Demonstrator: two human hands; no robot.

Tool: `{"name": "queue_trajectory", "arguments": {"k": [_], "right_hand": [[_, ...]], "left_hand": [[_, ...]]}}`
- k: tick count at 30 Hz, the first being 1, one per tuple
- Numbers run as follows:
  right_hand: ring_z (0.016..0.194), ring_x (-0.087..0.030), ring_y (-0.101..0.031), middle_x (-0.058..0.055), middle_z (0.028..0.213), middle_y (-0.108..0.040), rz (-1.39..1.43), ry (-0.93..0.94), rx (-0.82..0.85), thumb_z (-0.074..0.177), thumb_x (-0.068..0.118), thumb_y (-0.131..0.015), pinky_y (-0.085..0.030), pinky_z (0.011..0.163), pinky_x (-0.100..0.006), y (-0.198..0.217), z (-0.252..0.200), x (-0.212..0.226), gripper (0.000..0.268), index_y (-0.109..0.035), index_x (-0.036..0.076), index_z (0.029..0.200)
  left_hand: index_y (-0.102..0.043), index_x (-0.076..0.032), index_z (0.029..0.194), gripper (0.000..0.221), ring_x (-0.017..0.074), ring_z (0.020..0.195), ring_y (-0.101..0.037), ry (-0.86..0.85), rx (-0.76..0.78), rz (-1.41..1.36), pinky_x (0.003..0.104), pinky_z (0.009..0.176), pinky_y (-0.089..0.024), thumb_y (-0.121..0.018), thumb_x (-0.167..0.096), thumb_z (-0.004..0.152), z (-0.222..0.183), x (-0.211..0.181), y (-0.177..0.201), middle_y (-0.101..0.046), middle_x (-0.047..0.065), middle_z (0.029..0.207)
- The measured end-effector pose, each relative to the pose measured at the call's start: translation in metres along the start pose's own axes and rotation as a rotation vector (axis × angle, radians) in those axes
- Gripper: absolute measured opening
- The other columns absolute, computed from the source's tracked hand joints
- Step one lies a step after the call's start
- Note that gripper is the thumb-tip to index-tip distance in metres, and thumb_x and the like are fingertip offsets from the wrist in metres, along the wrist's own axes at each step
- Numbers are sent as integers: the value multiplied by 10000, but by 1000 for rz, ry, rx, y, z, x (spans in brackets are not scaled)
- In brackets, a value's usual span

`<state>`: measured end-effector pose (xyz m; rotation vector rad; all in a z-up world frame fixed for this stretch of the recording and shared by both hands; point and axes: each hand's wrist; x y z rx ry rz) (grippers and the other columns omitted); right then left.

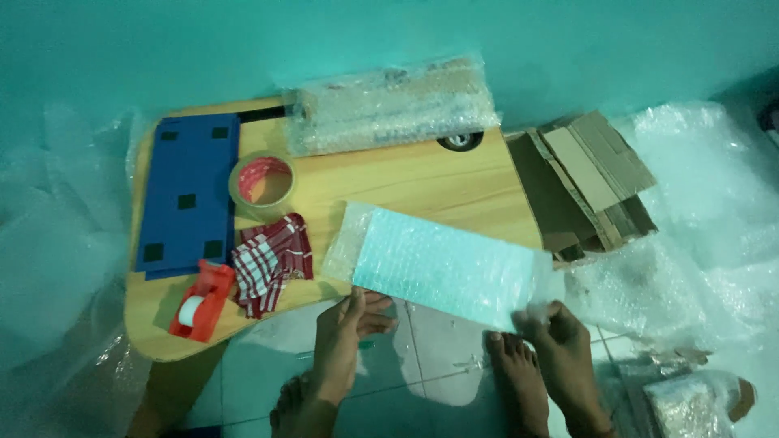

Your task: Wrapping a blue rectangular component in bubble wrap and securing it with adhesive tape using a dispenser.

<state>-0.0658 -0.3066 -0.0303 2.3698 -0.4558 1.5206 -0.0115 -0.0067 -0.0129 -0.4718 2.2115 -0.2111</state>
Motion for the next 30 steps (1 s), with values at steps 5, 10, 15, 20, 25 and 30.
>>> {"name": "queue_trajectory", "arguments": {"k": [5,10,15,20,25,30], "right_hand": [[909,-341,-640,-299,1016,-701,-54,-167,59,921,-42,-641,-530,857,-457,-2,-12,5,295,-639,-164,1190],[942,-387,-652,-335,1021,-718,-122,-250,100,895,-44,-668,-510,906,-503,6,-2,10,317,-660,-181,1180],[984,-403,-648,-339,1058,-733,-199,-296,162,893,-73,-661,-493,932,-525,-3,-8,47,351,-662,-177,1229],[909,-420,-694,-350,982,-748,-245,-358,316,817,-78,-756,-557,848,-533,14,4,37,414,-669,-224,1194],[859,-290,-819,-205,906,-858,-673,-335,633,772,91,-862,-664,808,-401,33,37,65,339,-800,-89,1054],[843,-191,-831,-90,923,-846,-920,8,884,767,291,-818,-679,784,-326,1,76,169,403,-799,18,1064]], "left_hand": [[-715,169,1130,581,329,772,-773,-50,-31,164,377,687,-609,-614,-357,906,-15,-17,-7,-790,302,1018],[-688,157,1115,557,302,769,-736,10,-18,19,370,657,-595,-673,-345,873,-9,-9,-5,-760,283,1011],[-631,103,1166,451,322,879,-727,156,156,-321,444,802,-617,-558,-316,1014,-6,-3,-8,-744,274,1051],[-631,56,955,208,261,728,-708,74,125,-96,340,622,-559,-686,-142,990,-7,-7,-17,-682,178,810],[-657,106,1006,232,260,704,-667,-49,146,25,369,707,-572,-680,-119,959,-6,5,-9,-680,190,801],[-679,19,1003,223,177,686,-750,-314,175,378,296,631,-567,-696,-199,957,-9,-20,-8,-679,73,762]]}}
Point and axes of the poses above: each hand's wrist, its own z-axis towards the middle knuckle, its own y-axis out of the back of the hand, x = y × z
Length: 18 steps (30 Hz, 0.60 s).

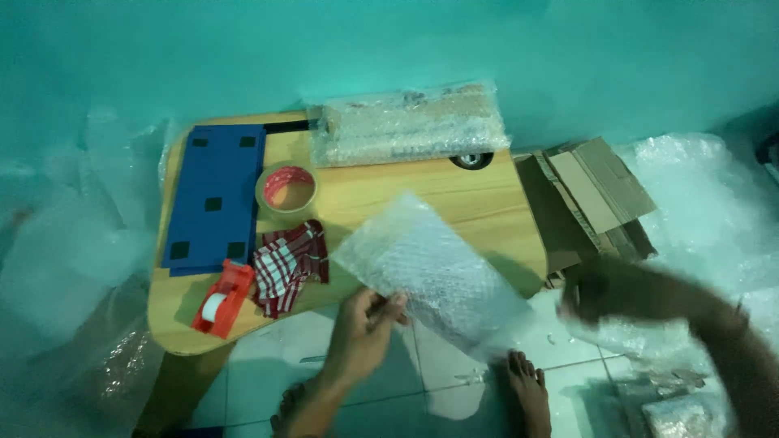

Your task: Wrapping a blue rectangular component in bubble wrap and securing it with adhesive tape using a dispenser.

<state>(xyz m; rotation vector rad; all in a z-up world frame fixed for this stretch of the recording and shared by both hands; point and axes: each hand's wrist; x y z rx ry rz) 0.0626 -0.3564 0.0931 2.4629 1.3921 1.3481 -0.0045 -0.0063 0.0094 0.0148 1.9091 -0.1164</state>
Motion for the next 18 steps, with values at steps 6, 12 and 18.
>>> {"name": "queue_trajectory", "arguments": {"k": [6,12,18], "right_hand": [[1012,-176,-781,-58,1205,-790,-272,332,-183,729,416,-739,-629,903,-342,62,10,122,668,-672,71,1298],[612,-160,-546,-51,639,-630,19,548,-329,874,364,-775,-530,714,-428,49,47,150,347,-811,25,810],[525,-172,-573,-70,590,-651,293,774,-318,925,157,-761,-512,672,-356,22,88,103,226,-738,39,733]], "left_hand": [[-671,-53,730,315,303,649,-812,-346,156,408,306,561,-599,-710,-236,983,33,-108,1,-764,184,657],[-642,11,725,296,252,678,-825,-390,381,442,315,666,-589,-656,-107,996,81,-174,26,-792,195,685],[-665,20,636,390,210,622,-772,-137,615,645,335,618,-584,-726,-162,975,99,-187,36,-750,108,646]]}}
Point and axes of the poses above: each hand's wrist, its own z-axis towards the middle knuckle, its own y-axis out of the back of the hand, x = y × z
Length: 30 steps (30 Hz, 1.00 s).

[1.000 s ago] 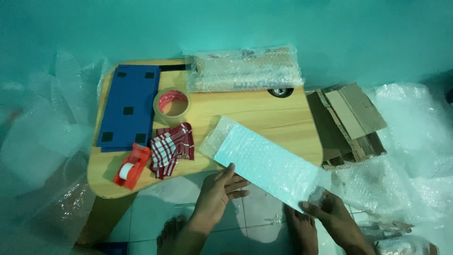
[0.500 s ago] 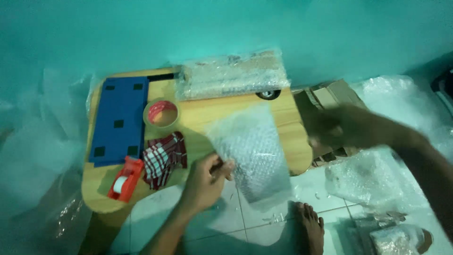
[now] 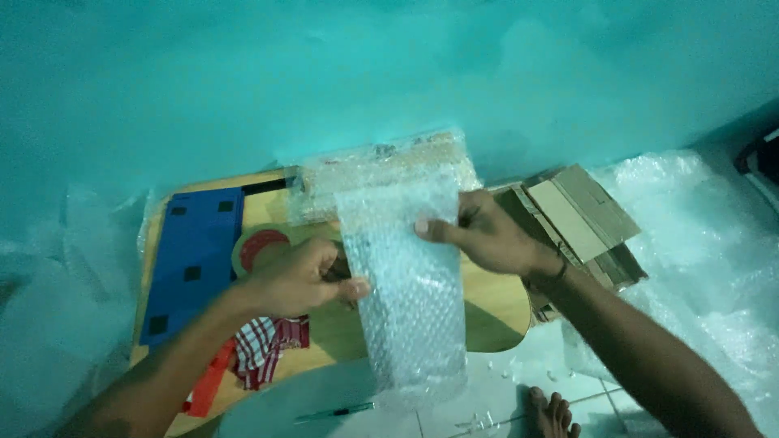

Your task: Wrapping a blue rectangular component in bubble wrap and securing it with adhesive tape using a dispenser.

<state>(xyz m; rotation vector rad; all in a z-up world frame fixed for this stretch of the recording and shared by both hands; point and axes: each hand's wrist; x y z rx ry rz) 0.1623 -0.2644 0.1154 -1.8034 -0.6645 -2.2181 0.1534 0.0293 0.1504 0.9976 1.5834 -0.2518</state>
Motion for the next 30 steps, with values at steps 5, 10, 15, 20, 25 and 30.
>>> {"name": "queue_trajectory", "arguments": {"k": [5,10,15,20,25,30], "right_hand": [[556,-98,-514,-41,542,-483,155,-11,2,974,93,-713,-469,670,-343,-17,-33,-12,369,-652,32,615],[639,-79,-445,-7,589,-543,135,-1,-7,976,79,-705,-493,688,-360,-32,-40,-17,320,-705,37,659],[608,-93,-432,-16,582,-456,136,16,-31,993,58,-681,-471,701,-370,-36,-35,-16,355,-646,64,639],[546,-60,-395,-20,519,-425,108,69,-4,998,65,-660,-420,614,-310,-31,-29,-11,300,-738,66,709],[592,-65,-382,-8,531,-478,74,55,14,1000,68,-653,-439,622,-329,-32,-27,-10,281,-771,35,747],[594,-118,-657,-118,766,-807,37,-39,36,933,60,-728,-559,541,-305,-15,-22,-38,119,-835,45,982]], "left_hand": [[-768,37,924,332,271,898,-777,-193,16,136,483,768,-630,-826,-282,854,-2,10,-1,-806,221,902],[-744,-21,1026,341,216,933,-724,-312,-172,-301,418,868,-586,-870,-264,823,-6,69,-32,-754,112,979],[-579,-84,618,445,74,479,-396,-378,-294,-179,249,524,-384,-753,-288,973,-20,34,-29,-443,-5,517],[-459,-150,516,553,17,459,-250,-409,-305,-158,216,467,-260,-742,-227,985,-17,12,-22,-332,-68,461],[-779,1,1071,141,181,992,-592,-435,-227,-270,376,789,-513,-703,-70,975,8,54,-20,-763,184,967],[-755,-7,1213,322,398,1270,-597,-411,-225,-259,522,919,-541,-665,103,923,31,71,-25,-731,277,1246]]}}
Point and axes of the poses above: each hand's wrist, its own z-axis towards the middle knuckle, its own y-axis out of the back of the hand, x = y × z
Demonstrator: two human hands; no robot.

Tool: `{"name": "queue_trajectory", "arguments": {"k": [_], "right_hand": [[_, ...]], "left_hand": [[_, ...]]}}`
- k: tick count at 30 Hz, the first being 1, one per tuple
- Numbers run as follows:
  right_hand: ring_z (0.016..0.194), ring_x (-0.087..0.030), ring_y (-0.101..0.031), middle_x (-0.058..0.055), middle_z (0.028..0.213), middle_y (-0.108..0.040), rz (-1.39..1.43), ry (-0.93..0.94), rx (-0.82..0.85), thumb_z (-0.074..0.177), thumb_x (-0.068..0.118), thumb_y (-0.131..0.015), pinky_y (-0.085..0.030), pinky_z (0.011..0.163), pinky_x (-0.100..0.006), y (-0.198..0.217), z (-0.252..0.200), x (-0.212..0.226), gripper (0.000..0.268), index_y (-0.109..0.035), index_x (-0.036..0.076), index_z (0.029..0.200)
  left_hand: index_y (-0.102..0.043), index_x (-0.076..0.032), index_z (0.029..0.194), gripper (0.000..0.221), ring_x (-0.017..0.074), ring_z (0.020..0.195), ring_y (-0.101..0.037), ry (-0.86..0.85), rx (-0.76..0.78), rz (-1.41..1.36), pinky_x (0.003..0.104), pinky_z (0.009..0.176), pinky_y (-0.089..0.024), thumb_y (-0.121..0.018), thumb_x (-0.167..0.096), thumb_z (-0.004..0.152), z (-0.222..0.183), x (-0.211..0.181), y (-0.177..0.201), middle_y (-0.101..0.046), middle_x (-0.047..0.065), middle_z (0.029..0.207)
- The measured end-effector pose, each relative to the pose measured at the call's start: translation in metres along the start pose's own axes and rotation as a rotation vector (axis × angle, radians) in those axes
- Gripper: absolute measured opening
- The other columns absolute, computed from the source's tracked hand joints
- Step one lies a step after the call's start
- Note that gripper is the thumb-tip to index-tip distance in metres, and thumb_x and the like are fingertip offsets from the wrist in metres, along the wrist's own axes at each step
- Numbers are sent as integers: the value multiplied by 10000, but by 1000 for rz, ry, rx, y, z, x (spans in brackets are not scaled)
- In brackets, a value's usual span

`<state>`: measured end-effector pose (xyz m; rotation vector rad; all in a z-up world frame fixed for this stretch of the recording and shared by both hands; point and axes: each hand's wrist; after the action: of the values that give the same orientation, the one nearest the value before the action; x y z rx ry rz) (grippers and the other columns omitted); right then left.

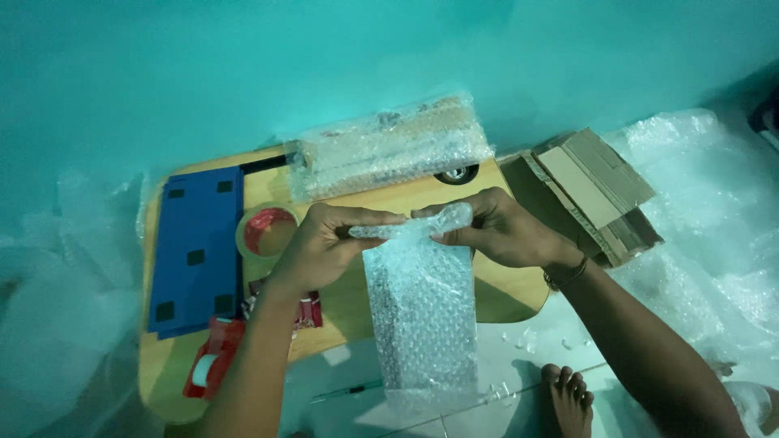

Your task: Wrapping a blue rectangular component in bubble wrap and securing it with adhesive tape using a dispenser.

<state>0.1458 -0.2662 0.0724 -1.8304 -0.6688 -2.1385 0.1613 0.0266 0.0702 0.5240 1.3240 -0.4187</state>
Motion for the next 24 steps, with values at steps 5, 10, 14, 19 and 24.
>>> {"name": "queue_trajectory", "arguments": {"k": [5,10,14,19,24], "right_hand": [[783,-114,-682,-121,1128,-811,-51,-97,45,890,64,-750,-606,558,-306,11,-1,1,303,-770,96,1190],[903,-241,-742,-167,1196,-778,-40,-65,39,920,54,-718,-628,671,-401,22,4,-35,274,-772,63,1188],[1211,-414,-677,-209,1337,-699,-171,192,19,972,91,-667,-568,908,-548,13,11,-27,318,-708,77,1288],[1184,-368,-699,-162,1287,-731,-337,326,30,1000,279,-638,-553,973,-524,17,12,-72,337,-740,97,1265],[1295,-349,-636,-168,1382,-673,-256,614,172,1023,702,-304,-506,1045,-498,26,25,-105,775,-638,100,1379]], "left_hand": [[-729,51,1232,332,593,1301,-476,19,36,-148,639,987,-509,-613,140,933,13,8,-9,-657,389,1272],[-758,-41,1240,336,384,1299,-586,-27,34,-18,556,993,-505,-636,94,958,22,30,-12,-716,238,1307],[-758,-69,1244,335,459,1191,-655,-59,-28,155,608,1012,-498,-610,63,974,25,33,-15,-741,221,1244],[-749,-63,1260,390,461,1121,-684,0,14,330,620,1055,-463,-571,83,945,22,42,-8,-744,207,1248],[-717,-37,1277,402,441,1092,-695,-16,81,615,563,1141,-411,-572,81,921,18,41,-16,-728,238,1236]]}}
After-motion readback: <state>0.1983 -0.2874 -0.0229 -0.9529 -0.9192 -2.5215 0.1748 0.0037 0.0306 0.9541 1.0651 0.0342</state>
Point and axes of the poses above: each hand's wrist, its own z-axis towards the middle knuckle, its own y-axis out of the back of the hand, x = y × z
